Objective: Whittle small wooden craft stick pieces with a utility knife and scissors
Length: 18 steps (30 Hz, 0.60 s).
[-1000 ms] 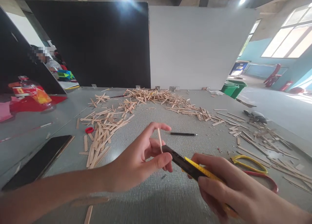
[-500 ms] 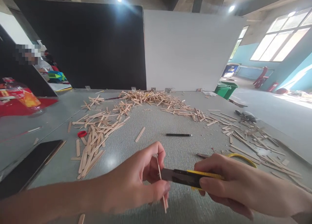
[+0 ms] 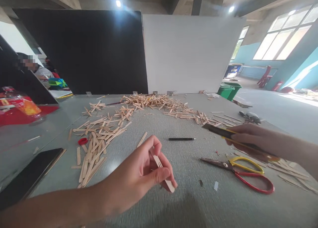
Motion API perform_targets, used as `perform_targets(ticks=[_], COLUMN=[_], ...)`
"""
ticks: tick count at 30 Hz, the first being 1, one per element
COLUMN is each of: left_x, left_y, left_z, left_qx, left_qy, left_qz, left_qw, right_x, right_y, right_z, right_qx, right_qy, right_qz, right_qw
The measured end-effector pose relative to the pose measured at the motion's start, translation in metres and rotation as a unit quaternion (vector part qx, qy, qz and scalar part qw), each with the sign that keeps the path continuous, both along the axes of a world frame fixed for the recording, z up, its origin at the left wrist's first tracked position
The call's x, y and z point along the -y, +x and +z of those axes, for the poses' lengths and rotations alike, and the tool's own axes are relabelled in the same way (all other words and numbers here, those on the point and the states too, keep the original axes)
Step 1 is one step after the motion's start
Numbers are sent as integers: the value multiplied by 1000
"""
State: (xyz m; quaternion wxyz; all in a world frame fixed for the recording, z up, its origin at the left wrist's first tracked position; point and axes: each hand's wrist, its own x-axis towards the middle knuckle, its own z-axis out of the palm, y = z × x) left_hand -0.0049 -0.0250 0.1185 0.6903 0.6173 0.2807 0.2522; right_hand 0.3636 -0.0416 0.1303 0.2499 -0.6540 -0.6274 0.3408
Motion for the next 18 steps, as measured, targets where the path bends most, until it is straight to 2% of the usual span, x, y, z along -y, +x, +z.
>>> perform_targets(ticks=[3, 7, 11, 14, 18], left_x=[2, 5, 6, 8, 9], left_y=[4, 2, -1, -1, -2], left_z=[0, 1, 4, 6, 8], left_qx=[0, 0, -19, -36, -47], left_qy=[-16, -31, -16, 18, 59], left_qz=[-28, -19, 32, 68, 66], left_qw=[999, 999, 999, 997, 995], right_x=[-8, 4, 30, 52, 71], right_y=[-12, -38, -53, -65, -82], right_z=[-6, -12, -13, -10, -11], right_qx=[-15, 19, -85, -80, -62], right_qy=[-112, -117, -111, -105, -55], right_qz=[113, 138, 98, 66, 31], right_qw=[987, 983, 985, 989, 996])
